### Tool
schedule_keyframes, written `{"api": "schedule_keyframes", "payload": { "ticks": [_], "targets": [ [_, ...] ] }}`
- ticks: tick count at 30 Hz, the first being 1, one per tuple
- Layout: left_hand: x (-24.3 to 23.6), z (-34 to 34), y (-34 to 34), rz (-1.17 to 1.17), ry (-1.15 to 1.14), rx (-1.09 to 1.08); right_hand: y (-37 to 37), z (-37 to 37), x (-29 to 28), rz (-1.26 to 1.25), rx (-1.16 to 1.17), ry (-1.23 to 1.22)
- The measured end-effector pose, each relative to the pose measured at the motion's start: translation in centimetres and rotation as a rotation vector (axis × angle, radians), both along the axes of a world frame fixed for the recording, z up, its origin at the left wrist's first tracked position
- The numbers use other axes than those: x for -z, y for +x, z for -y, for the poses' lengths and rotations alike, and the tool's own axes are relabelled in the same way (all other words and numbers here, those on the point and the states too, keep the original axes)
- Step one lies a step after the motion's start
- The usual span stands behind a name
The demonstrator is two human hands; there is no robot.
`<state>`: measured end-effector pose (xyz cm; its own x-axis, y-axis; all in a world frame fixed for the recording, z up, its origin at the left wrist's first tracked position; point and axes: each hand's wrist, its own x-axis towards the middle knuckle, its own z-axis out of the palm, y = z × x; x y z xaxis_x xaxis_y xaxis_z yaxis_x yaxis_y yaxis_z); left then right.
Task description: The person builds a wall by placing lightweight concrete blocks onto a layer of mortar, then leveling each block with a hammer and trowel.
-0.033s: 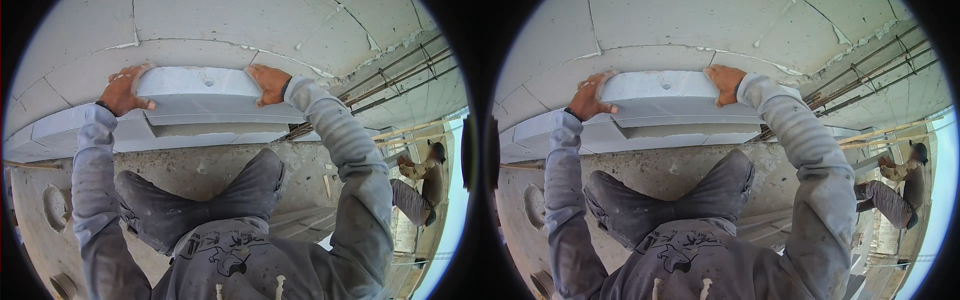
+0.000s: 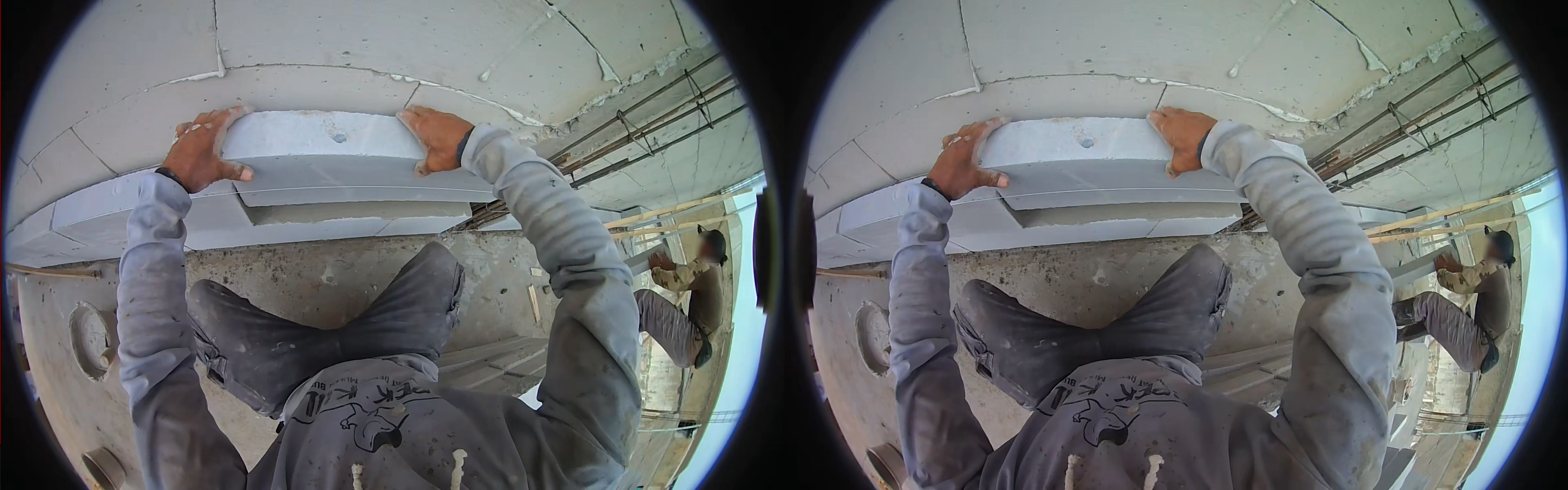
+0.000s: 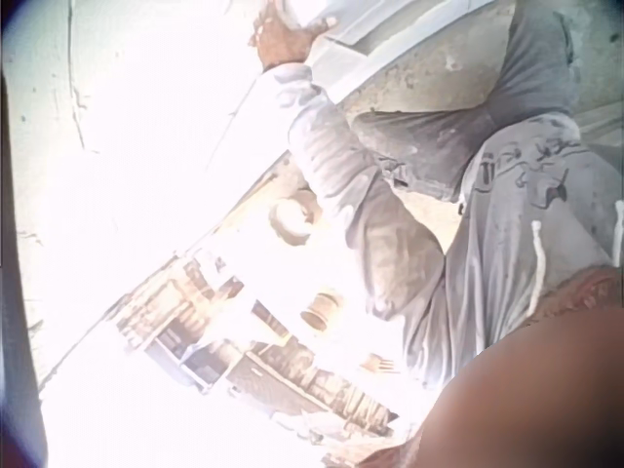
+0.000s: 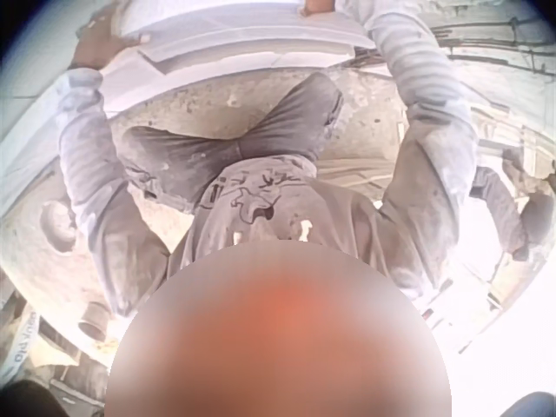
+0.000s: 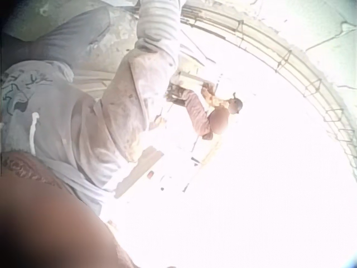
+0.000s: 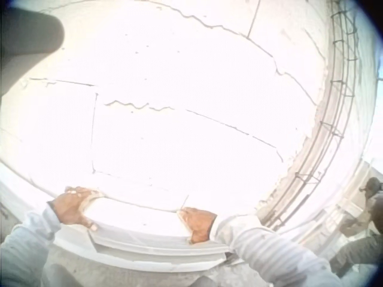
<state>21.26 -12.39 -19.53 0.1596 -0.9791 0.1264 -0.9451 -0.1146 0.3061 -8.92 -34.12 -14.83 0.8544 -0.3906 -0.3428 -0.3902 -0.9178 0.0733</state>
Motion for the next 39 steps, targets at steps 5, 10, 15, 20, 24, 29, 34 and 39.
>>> {"api": "schedule_keyframes", "payload": {
  "ticks": [5, 10, 15, 20, 24, 29, 34, 39],
  "targets": [
    [0.6, 0.2, -0.8, -0.008, 0.050, -0.049, -0.5, 0.2, 1.9, 0.040, -0.018, 0.014],
    [1.3, 0.6, -0.5, 0.003, 0.147, -0.101, 0.0, -0.4, 3.3, 0.015, -0.013, -0.031],
    [1.9, 0.6, -0.3, -0.025, 0.240, -0.089, 0.3, -0.5, 4.6, -0.041, 0.028, 0.035],
    [2.7, 0.7, -0.3, -0.038, 0.221, -0.056, 0.2, -0.3, 5.7, -0.005, 0.028, 0.054],
    [2.9, 0.8, -0.1, -0.058, 0.232, -0.064, 0.2, -0.2, 6.3, -0.025, 0.016, 0.026],
    [3.5, 1.1, 0.0, -0.054, 0.289, -0.056, 0.4, -0.2, 7.1, -0.038, 0.035, 0.033],
    [5.3, 0.5, 0.1, -0.025, 0.327, -0.084, 1.1, -0.6, 8.0, -0.087, 0.046, 0.043],
    [5.9, 0.7, 0.5, -0.043, 0.358, -0.052, 1.5, -1.0, 7.8, -0.114, 0.073, 0.069]
  ]
}}
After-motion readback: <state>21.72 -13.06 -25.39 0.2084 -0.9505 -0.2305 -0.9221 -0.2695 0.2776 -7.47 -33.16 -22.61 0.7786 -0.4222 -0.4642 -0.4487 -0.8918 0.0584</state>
